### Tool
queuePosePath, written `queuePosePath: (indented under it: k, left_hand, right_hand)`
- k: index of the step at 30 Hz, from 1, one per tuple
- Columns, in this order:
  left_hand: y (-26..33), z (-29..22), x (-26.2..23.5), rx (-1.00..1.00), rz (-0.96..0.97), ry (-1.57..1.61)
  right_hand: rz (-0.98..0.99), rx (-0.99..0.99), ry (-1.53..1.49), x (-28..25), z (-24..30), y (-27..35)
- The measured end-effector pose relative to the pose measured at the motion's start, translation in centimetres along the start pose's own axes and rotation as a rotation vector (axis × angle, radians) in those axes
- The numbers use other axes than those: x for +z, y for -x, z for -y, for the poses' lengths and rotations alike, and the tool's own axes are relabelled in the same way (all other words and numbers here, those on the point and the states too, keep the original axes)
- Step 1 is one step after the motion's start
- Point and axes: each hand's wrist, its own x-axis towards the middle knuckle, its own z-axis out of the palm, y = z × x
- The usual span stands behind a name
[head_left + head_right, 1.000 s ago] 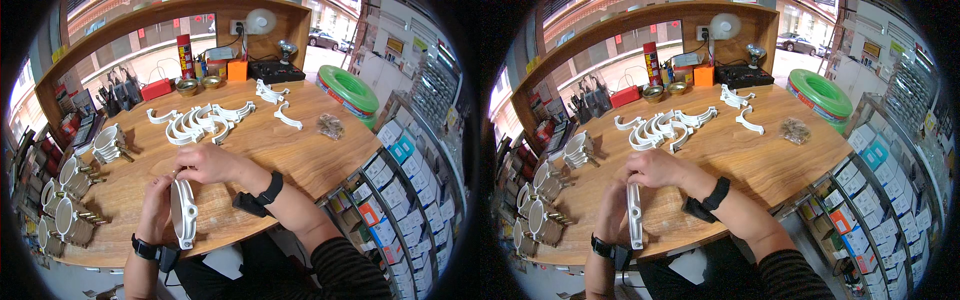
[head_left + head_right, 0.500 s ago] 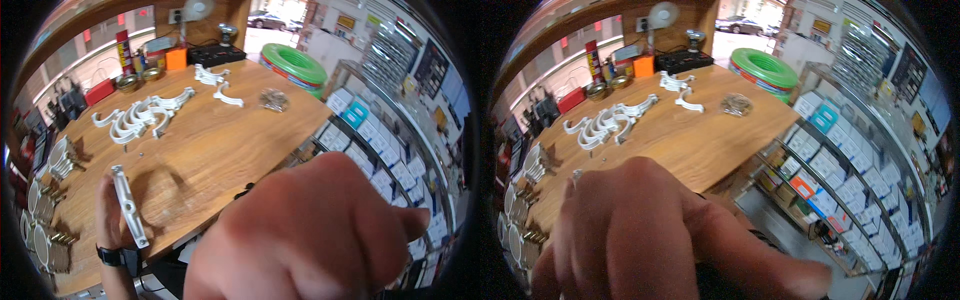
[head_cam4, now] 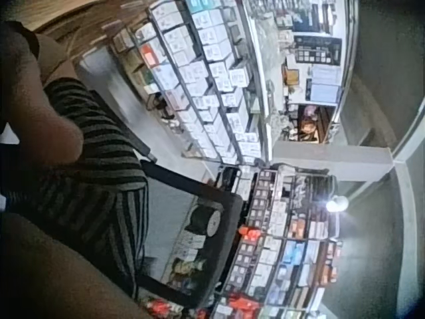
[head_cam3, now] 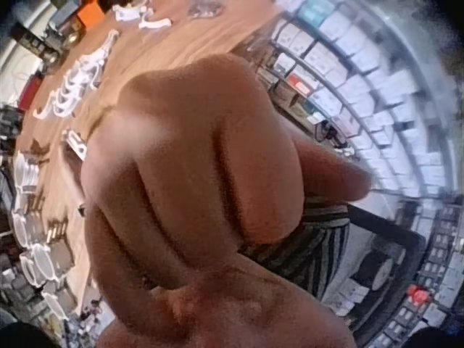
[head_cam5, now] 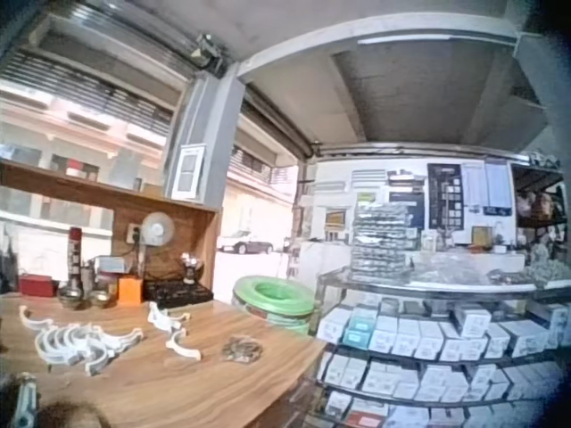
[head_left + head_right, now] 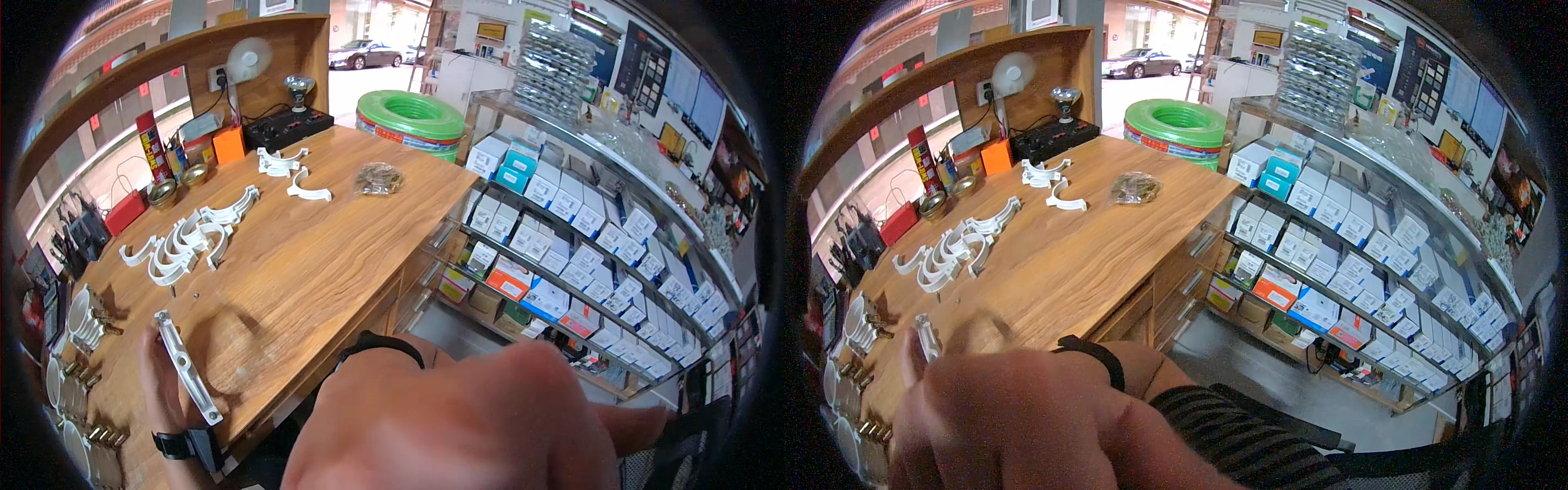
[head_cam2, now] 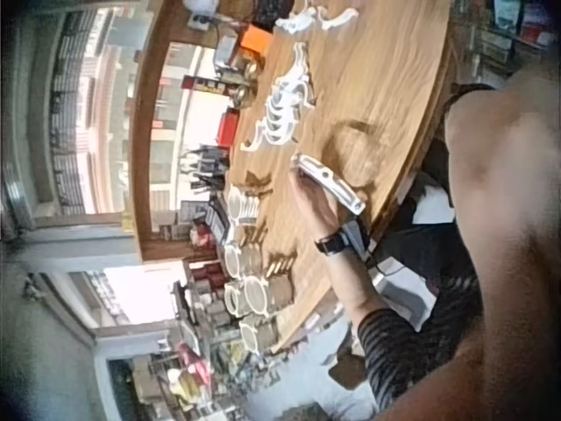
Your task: Assembling white plastic circular clamps by inserting screws and tightening them by hand.
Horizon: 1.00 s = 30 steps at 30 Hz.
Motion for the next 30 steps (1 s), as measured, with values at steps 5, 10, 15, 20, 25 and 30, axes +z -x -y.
queuePosePath:
  k: [5,10,15,20,25,30]
  left_hand:
    - [0.3,0.1,0.7,0.001,-0.027,0.017]
    - [-0.1,0.6,-0.1,0.045,0.014,-0.027]
    - [0.9,-0.5,2.0,-0.022,0.032,0.009]
    - [0.6,-0.1,1.0,-0.041,-0.091,0.070]
    - [0.6,0.4,1.0,-0.131,-0.088,0.108]
    - [0.4,0.9,0.7,-0.073,-0.090,0.074]
  right_hand:
    - [-0.087,0.065,-0.020,0.6,-0.8,0.7]
    - [-0.173,0.131,-0.108,0.1,-0.7,0.5]
    - [-0.312,0.552,0.529,-7.2,-4.4,1.3]
    - [0.019,0.812,1.367,-13.6,-11.1,8.0]
    - [0.000,0.610,1.254,-14.7,-11.6,9.1]
    - [0.080,0.621,1.034,-15.1,-11.9,9.9]
